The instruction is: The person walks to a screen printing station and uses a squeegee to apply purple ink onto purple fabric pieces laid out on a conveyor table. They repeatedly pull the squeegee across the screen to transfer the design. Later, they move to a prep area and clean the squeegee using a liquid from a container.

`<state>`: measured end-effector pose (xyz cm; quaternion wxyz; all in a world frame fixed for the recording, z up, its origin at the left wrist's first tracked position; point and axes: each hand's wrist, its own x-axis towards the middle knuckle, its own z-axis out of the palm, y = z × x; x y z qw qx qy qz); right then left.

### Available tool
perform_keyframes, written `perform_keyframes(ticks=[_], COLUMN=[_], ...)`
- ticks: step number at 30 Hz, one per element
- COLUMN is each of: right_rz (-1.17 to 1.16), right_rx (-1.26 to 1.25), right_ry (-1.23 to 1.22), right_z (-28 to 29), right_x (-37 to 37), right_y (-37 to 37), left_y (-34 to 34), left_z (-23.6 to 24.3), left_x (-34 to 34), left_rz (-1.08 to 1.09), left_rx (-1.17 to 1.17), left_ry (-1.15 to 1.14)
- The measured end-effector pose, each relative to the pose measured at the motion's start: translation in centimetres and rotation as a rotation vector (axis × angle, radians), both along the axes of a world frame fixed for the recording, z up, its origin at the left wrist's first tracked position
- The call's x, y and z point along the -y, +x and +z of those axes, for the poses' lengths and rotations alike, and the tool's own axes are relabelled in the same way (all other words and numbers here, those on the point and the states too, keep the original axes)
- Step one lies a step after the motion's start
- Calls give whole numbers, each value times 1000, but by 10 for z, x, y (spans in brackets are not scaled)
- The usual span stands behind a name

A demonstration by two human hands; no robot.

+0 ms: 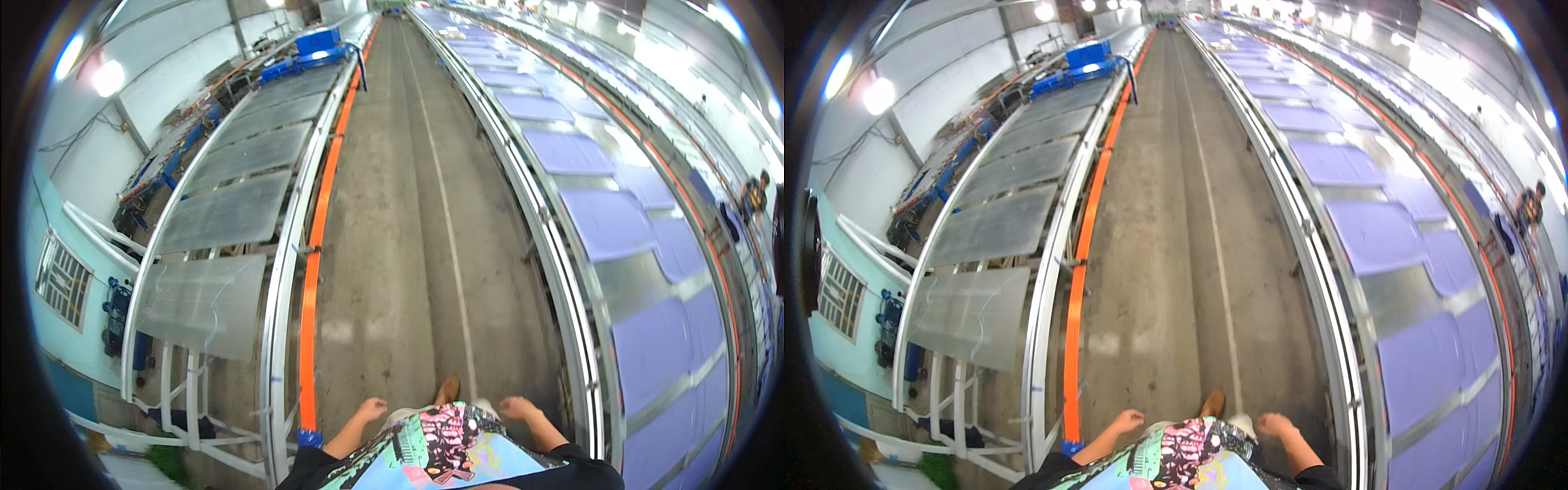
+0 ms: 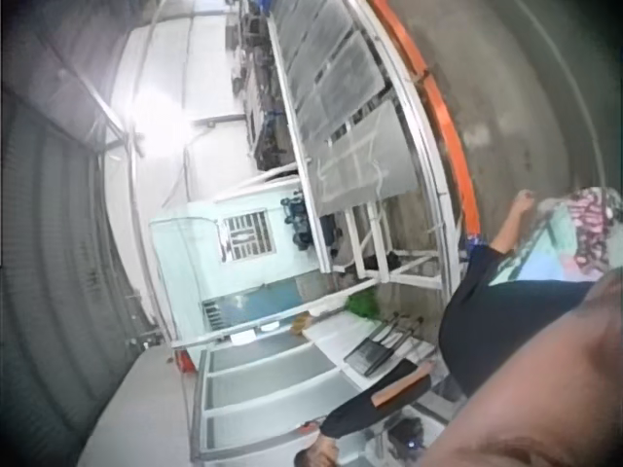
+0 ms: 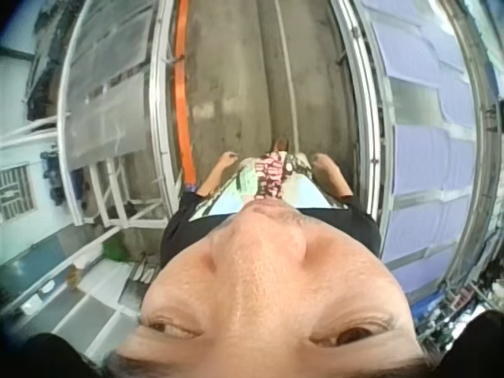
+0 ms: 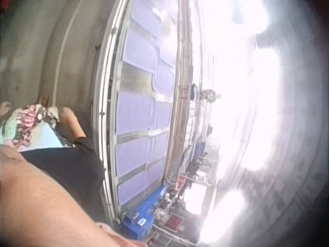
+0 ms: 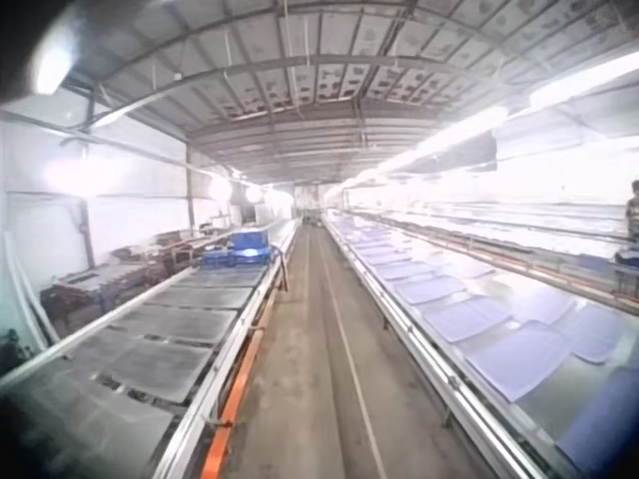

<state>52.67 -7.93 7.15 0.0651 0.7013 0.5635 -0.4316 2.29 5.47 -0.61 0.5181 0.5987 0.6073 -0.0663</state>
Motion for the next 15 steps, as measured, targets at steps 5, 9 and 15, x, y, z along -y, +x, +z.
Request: perform_keyframes(ticks=[5, 9, 15], right_rz=[-408, -252, 490], right_rx=[-387, -1006, -1417], right_ry=[779, 994, 1103], right_z=[158, 327, 520], right_x=[-337, -529, -665], right_y=[49, 10, -72], left_y=[13, 33, 12], left_z=[9, -7, -24], left_x=[-89, -135, -252], left_rz=[496, 656, 317], left_rx=[-83, -5, -117], left_ry=[79, -136, -76])
